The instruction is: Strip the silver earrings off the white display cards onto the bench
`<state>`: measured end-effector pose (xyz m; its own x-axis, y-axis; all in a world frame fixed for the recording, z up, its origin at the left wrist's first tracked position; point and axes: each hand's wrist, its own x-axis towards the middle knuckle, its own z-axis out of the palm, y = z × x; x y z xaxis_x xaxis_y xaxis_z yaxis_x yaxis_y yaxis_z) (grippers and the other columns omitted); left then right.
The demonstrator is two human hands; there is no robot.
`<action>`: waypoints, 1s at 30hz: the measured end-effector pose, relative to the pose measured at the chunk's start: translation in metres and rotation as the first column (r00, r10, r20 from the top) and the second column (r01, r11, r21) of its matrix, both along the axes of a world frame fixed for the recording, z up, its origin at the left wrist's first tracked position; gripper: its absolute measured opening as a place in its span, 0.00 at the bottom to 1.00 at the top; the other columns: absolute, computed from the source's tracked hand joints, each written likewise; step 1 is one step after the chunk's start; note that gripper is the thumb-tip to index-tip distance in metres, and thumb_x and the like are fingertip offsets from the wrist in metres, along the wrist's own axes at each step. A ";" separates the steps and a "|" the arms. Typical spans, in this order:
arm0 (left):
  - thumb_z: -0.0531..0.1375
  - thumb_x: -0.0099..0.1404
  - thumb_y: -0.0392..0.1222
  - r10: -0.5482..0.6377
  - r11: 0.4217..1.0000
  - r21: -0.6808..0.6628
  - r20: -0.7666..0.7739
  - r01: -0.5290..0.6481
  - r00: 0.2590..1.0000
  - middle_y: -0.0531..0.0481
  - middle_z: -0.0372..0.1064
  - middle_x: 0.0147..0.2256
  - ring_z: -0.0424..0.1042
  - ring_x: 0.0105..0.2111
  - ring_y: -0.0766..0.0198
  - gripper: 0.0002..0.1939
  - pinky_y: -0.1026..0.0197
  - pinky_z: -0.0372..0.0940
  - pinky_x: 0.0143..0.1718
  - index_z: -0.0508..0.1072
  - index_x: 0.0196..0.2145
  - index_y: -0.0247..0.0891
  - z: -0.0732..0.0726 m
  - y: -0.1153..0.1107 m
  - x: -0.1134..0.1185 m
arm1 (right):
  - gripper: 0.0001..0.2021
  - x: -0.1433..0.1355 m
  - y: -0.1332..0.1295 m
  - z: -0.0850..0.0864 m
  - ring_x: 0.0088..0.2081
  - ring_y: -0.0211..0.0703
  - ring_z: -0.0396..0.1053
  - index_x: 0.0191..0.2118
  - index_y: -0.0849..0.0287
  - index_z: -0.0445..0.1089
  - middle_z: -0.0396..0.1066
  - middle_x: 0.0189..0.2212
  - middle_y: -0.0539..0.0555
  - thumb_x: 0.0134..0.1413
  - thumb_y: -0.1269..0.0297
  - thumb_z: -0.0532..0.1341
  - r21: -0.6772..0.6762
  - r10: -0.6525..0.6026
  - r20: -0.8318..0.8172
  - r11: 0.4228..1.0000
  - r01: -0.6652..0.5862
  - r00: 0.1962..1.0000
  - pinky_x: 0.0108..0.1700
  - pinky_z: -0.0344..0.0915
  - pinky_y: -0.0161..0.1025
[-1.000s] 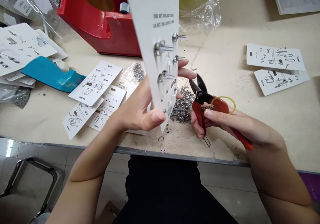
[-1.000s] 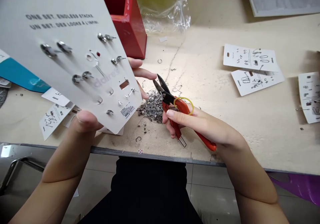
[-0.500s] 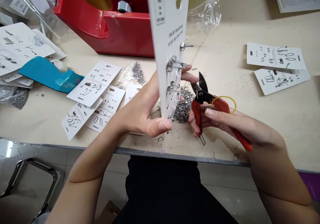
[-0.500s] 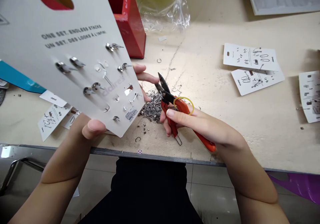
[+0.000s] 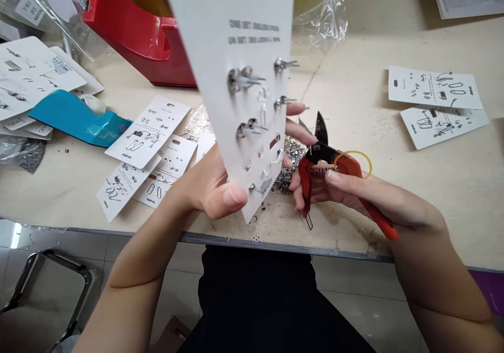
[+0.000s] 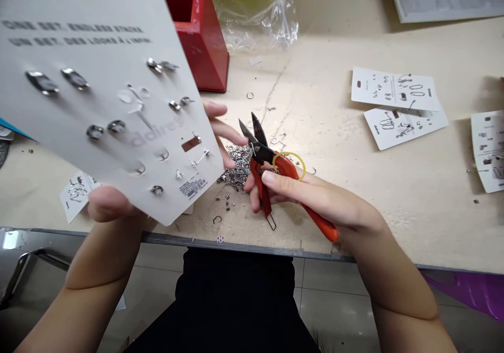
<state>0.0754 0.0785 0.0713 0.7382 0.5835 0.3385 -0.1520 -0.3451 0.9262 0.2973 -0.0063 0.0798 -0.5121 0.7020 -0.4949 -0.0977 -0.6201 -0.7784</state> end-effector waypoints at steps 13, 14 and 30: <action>0.56 0.63 0.68 -0.122 0.992 0.022 0.024 0.121 0.992 0.47 0.67 0.44 0.62 0.63 0.44 0.44 0.32 0.66 0.59 0.53 0.68 0.42 -0.013 0.006 -0.004 | 0.20 0.000 -0.001 -0.002 0.43 0.47 0.72 0.46 0.58 0.72 0.73 0.40 0.56 0.64 0.45 0.56 -0.009 0.013 -0.008 1.000 -0.013 1.000 0.51 0.69 0.46; 0.57 0.62 0.69 -0.118 0.993 0.026 0.024 0.118 0.993 0.47 0.67 0.43 0.62 0.63 0.43 0.45 0.33 0.68 0.58 0.53 0.68 0.43 -0.013 0.007 -0.004 | 0.20 0.000 0.000 -0.001 0.43 0.47 0.72 0.46 0.58 0.72 0.73 0.40 0.56 0.64 0.45 0.56 -0.011 0.024 0.000 1.000 -0.024 1.000 0.51 0.68 0.46; 0.52 0.65 0.69 -0.073 0.979 0.194 0.033 0.066 0.997 0.44 0.58 0.59 0.69 0.56 0.45 0.40 0.38 0.75 0.46 0.51 0.68 0.49 -0.015 0.008 -0.001 | 0.21 -0.001 0.000 -0.002 0.43 0.46 0.72 0.48 0.61 0.70 0.73 0.40 0.57 0.65 0.46 0.56 0.008 0.071 0.019 0.997 -0.071 0.997 0.49 0.69 0.44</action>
<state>0.0746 0.0868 0.0566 0.7585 0.4523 0.4691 -0.2169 -0.5036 0.8362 0.2960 -0.0060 0.0778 -0.5517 0.6686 -0.4986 -0.0391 -0.6179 -0.7853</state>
